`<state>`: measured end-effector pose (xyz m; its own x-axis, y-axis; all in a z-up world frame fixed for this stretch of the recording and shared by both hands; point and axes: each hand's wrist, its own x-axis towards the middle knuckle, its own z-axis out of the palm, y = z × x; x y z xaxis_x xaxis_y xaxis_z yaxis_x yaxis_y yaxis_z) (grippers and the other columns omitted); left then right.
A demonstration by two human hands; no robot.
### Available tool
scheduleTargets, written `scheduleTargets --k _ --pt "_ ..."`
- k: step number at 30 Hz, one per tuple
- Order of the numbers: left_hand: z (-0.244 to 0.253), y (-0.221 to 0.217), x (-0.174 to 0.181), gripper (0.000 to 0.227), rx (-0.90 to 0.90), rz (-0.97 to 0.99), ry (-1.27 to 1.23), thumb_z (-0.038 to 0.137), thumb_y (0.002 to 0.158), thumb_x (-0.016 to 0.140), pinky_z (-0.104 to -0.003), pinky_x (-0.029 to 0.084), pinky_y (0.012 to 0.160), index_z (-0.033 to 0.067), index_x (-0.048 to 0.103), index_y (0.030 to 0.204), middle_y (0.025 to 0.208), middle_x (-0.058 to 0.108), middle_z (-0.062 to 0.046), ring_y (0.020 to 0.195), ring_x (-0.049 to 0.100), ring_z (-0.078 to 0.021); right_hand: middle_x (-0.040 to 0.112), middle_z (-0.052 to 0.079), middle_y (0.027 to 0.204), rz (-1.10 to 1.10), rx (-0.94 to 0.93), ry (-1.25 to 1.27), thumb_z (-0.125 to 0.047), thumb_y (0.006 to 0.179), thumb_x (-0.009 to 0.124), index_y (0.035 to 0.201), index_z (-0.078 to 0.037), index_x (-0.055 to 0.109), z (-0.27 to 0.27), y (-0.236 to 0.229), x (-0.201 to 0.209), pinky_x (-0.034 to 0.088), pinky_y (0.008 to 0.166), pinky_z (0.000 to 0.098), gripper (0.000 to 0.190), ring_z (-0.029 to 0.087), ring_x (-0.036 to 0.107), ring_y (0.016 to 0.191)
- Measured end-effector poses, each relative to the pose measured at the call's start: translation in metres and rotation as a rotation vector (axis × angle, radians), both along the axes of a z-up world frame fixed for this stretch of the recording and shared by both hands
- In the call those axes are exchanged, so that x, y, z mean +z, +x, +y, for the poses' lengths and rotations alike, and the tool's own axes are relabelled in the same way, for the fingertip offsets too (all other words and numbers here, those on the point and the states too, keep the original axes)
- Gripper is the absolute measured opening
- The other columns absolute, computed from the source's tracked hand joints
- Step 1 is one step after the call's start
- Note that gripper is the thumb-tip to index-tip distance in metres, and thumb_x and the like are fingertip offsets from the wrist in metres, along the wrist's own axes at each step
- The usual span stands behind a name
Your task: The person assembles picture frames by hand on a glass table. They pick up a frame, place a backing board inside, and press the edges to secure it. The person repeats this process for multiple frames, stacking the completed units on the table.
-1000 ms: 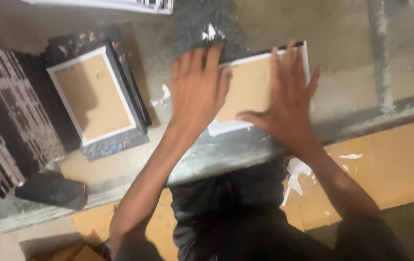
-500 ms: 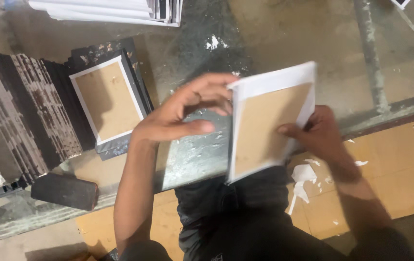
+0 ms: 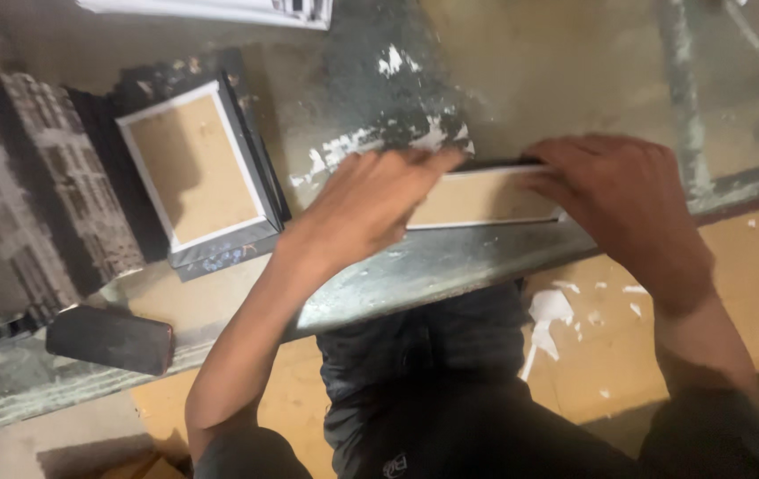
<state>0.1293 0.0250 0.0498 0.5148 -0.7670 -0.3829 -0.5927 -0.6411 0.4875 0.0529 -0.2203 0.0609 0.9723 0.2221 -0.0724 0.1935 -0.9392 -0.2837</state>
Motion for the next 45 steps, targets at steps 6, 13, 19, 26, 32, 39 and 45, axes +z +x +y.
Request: scheduleTargets --k 6,13,19,26,32,39,45 --pt "-0.004 -0.003 -0.04 0.077 -0.013 -0.474 -0.203 -0.009 0.069 0.069 -0.041 0.045 0.11 -0.0057 0.05 0.144 0.131 0.059 -0.016 0.124 0.055 -0.0314 0.074 0.01 0.124 -0.382 0.114 0.027 -0.018 0.095 0.08 0.13 -0.006 0.07 -0.005 0.009 -0.055 0.057 0.104 0.0426 0.039 0.027 0.071 0.117" --pt "-0.003 -0.018 -0.068 0.062 0.005 -0.58 -0.167 0.003 0.083 0.064 -0.038 0.042 0.114 -0.0095 0.052 0.143 0.145 0.053 -0.019 0.136 0.048 -0.0318 0.075 0.011 0.126 -0.366 0.022 0.074 -0.011 0.102 0.076 0.128 -0.006 0.073 -0.003 -0.005 -0.097 0.058 0.1 0.0383 0.027 0.028 0.072 0.12" --pt "-0.003 -0.027 -0.076 0.053 0.018 -0.624 -0.192 0.005 0.086 0.062 -0.039 0.04 0.121 -0.0064 0.059 0.137 0.15 0.055 -0.018 0.144 0.05 -0.0274 0.07 0.012 0.13 -0.177 0.05 0.133 -0.021 0.096 0.072 0.131 -0.007 0.066 0.013 -0.004 -0.097 0.05 0.105 0.0416 0.038 0.029 0.068 0.12" --pt "0.012 -0.036 -0.088 0.052 0.181 -0.663 -0.198 -0.002 0.084 0.063 -0.037 0.043 0.118 -0.0028 0.064 0.136 0.141 0.065 -0.017 0.135 0.059 -0.0252 0.045 0.014 0.165 -0.136 0.06 -0.282 -0.058 0.103 0.057 0.162 -0.002 0.042 0.016 -0.019 -0.096 0.018 0.128 0.0535 0.083 0.028 0.047 0.148" --pt "0.006 -0.037 -0.073 0.034 0.308 -0.722 -0.114 0.005 0.078 0.07 -0.044 0.05 0.103 -0.0007 0.07 0.112 0.116 0.072 -0.018 0.116 0.067 -0.0348 0.048 0.018 0.16 -0.131 -0.187 -0.404 -0.067 0.1 0.057 0.154 0.0 0.049 -0.014 -0.037 -0.088 0.017 0.123 0.0608 0.087 0.031 0.041 0.149" --pt "-0.053 -0.003 -0.073 0.028 0.376 -0.586 -0.248 0.03 0.088 0.07 -0.049 0.05 0.083 0.0021 0.072 0.086 0.08 0.07 -0.02 0.08 0.068 -0.0363 0.054 0.002 0.153 -0.147 0.134 0.054 -0.045 0.09 0.074 0.145 -0.019 0.057 0.043 -0.045 -0.097 0.029 0.127 0.0506 0.064 0.028 0.041 0.152" --pt "0.0 0.011 -0.062 0.043 0.266 0.159 -0.33 0.039 0.102 0.064 -0.045 0.05 0.066 0.0018 0.075 0.083 0.065 0.06 -0.017 0.062 0.062 -0.0298 0.044 0.026 0.149 -0.386 -0.16 0.429 -0.034 0.092 0.075 0.151 -0.004 0.044 0.022 -0.055 -0.083 0.032 0.118 0.0513 0.072 0.036 0.035 0.144"
